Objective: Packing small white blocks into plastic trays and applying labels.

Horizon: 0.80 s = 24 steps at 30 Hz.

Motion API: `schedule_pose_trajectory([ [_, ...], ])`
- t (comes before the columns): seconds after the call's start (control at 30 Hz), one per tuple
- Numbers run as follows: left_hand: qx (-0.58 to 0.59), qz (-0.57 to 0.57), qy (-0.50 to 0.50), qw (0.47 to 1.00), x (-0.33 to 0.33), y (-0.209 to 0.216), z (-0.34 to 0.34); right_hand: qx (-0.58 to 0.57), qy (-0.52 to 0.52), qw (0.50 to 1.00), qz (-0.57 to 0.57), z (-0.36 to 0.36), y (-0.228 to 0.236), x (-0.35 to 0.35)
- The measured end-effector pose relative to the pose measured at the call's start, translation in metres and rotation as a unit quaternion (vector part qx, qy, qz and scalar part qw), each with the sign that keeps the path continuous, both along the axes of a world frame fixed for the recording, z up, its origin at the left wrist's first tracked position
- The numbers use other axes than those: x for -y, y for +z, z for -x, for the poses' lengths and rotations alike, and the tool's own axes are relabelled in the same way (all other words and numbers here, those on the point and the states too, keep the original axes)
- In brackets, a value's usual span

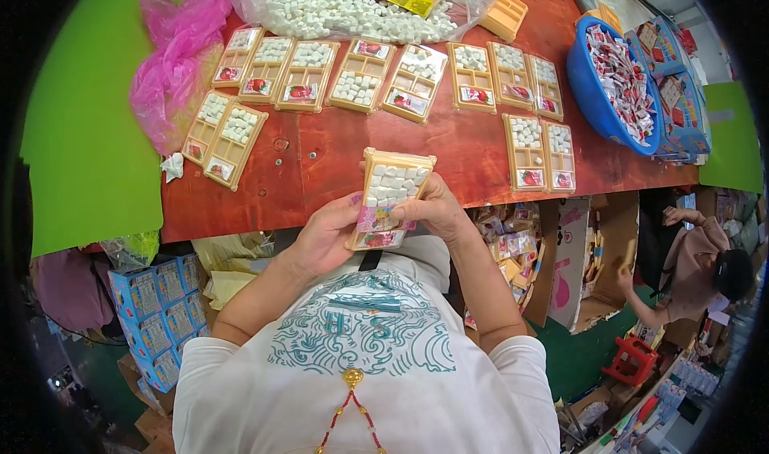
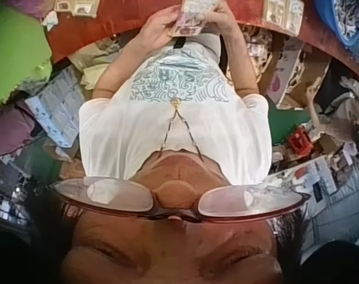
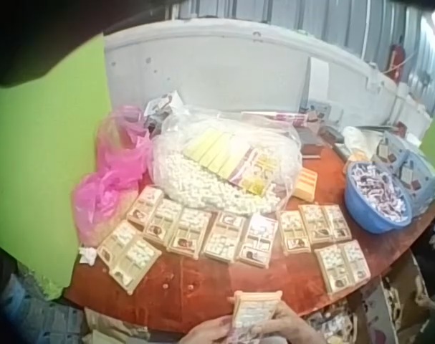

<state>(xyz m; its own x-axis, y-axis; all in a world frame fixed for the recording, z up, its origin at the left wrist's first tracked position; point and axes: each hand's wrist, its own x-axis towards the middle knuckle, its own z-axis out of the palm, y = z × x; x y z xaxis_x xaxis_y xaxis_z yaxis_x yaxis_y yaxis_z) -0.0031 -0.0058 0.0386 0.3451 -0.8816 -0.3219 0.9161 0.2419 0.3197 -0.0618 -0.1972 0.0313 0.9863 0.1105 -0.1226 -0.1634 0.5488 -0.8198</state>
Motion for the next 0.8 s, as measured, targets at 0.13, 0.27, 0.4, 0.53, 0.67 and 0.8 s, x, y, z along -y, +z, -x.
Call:
schedule_pose_trajectory([
  [0.13,0.017,0.000,-0.009,1.000,0.001,0.002,0.002,0.003,0.006,1.000,-0.022,0.002,-0.005,0.001],
  [0.27,0.042,-0.014,-0.021,0.999,0.001,-0.001,0.002,0.008,-0.004,0.998,-0.058,0.003,-0.007,-0.004],
  [0.4,0.055,-0.044,-0.007,0.997,0.006,0.004,0.002,0.015,-0.019,0.998,-0.062,0.005,-0.012,-0.006],
  [0.53,0.006,0.007,-0.002,1.000,0.007,-0.033,0.006,-0.016,-0.035,0.999,-0.033,0.009,-0.018,-0.011],
  [0.67,0.025,-0.089,0.107,0.990,0.018,-0.027,0.014,-0.020,-0.091,0.995,-0.024,0.007,-0.015,-0.015],
  [0.8,0.130,-0.150,0.219,0.955,0.013,-0.006,0.009,-0.044,-0.145,0.988,-0.033,0.004,-0.018,-0.010],
])
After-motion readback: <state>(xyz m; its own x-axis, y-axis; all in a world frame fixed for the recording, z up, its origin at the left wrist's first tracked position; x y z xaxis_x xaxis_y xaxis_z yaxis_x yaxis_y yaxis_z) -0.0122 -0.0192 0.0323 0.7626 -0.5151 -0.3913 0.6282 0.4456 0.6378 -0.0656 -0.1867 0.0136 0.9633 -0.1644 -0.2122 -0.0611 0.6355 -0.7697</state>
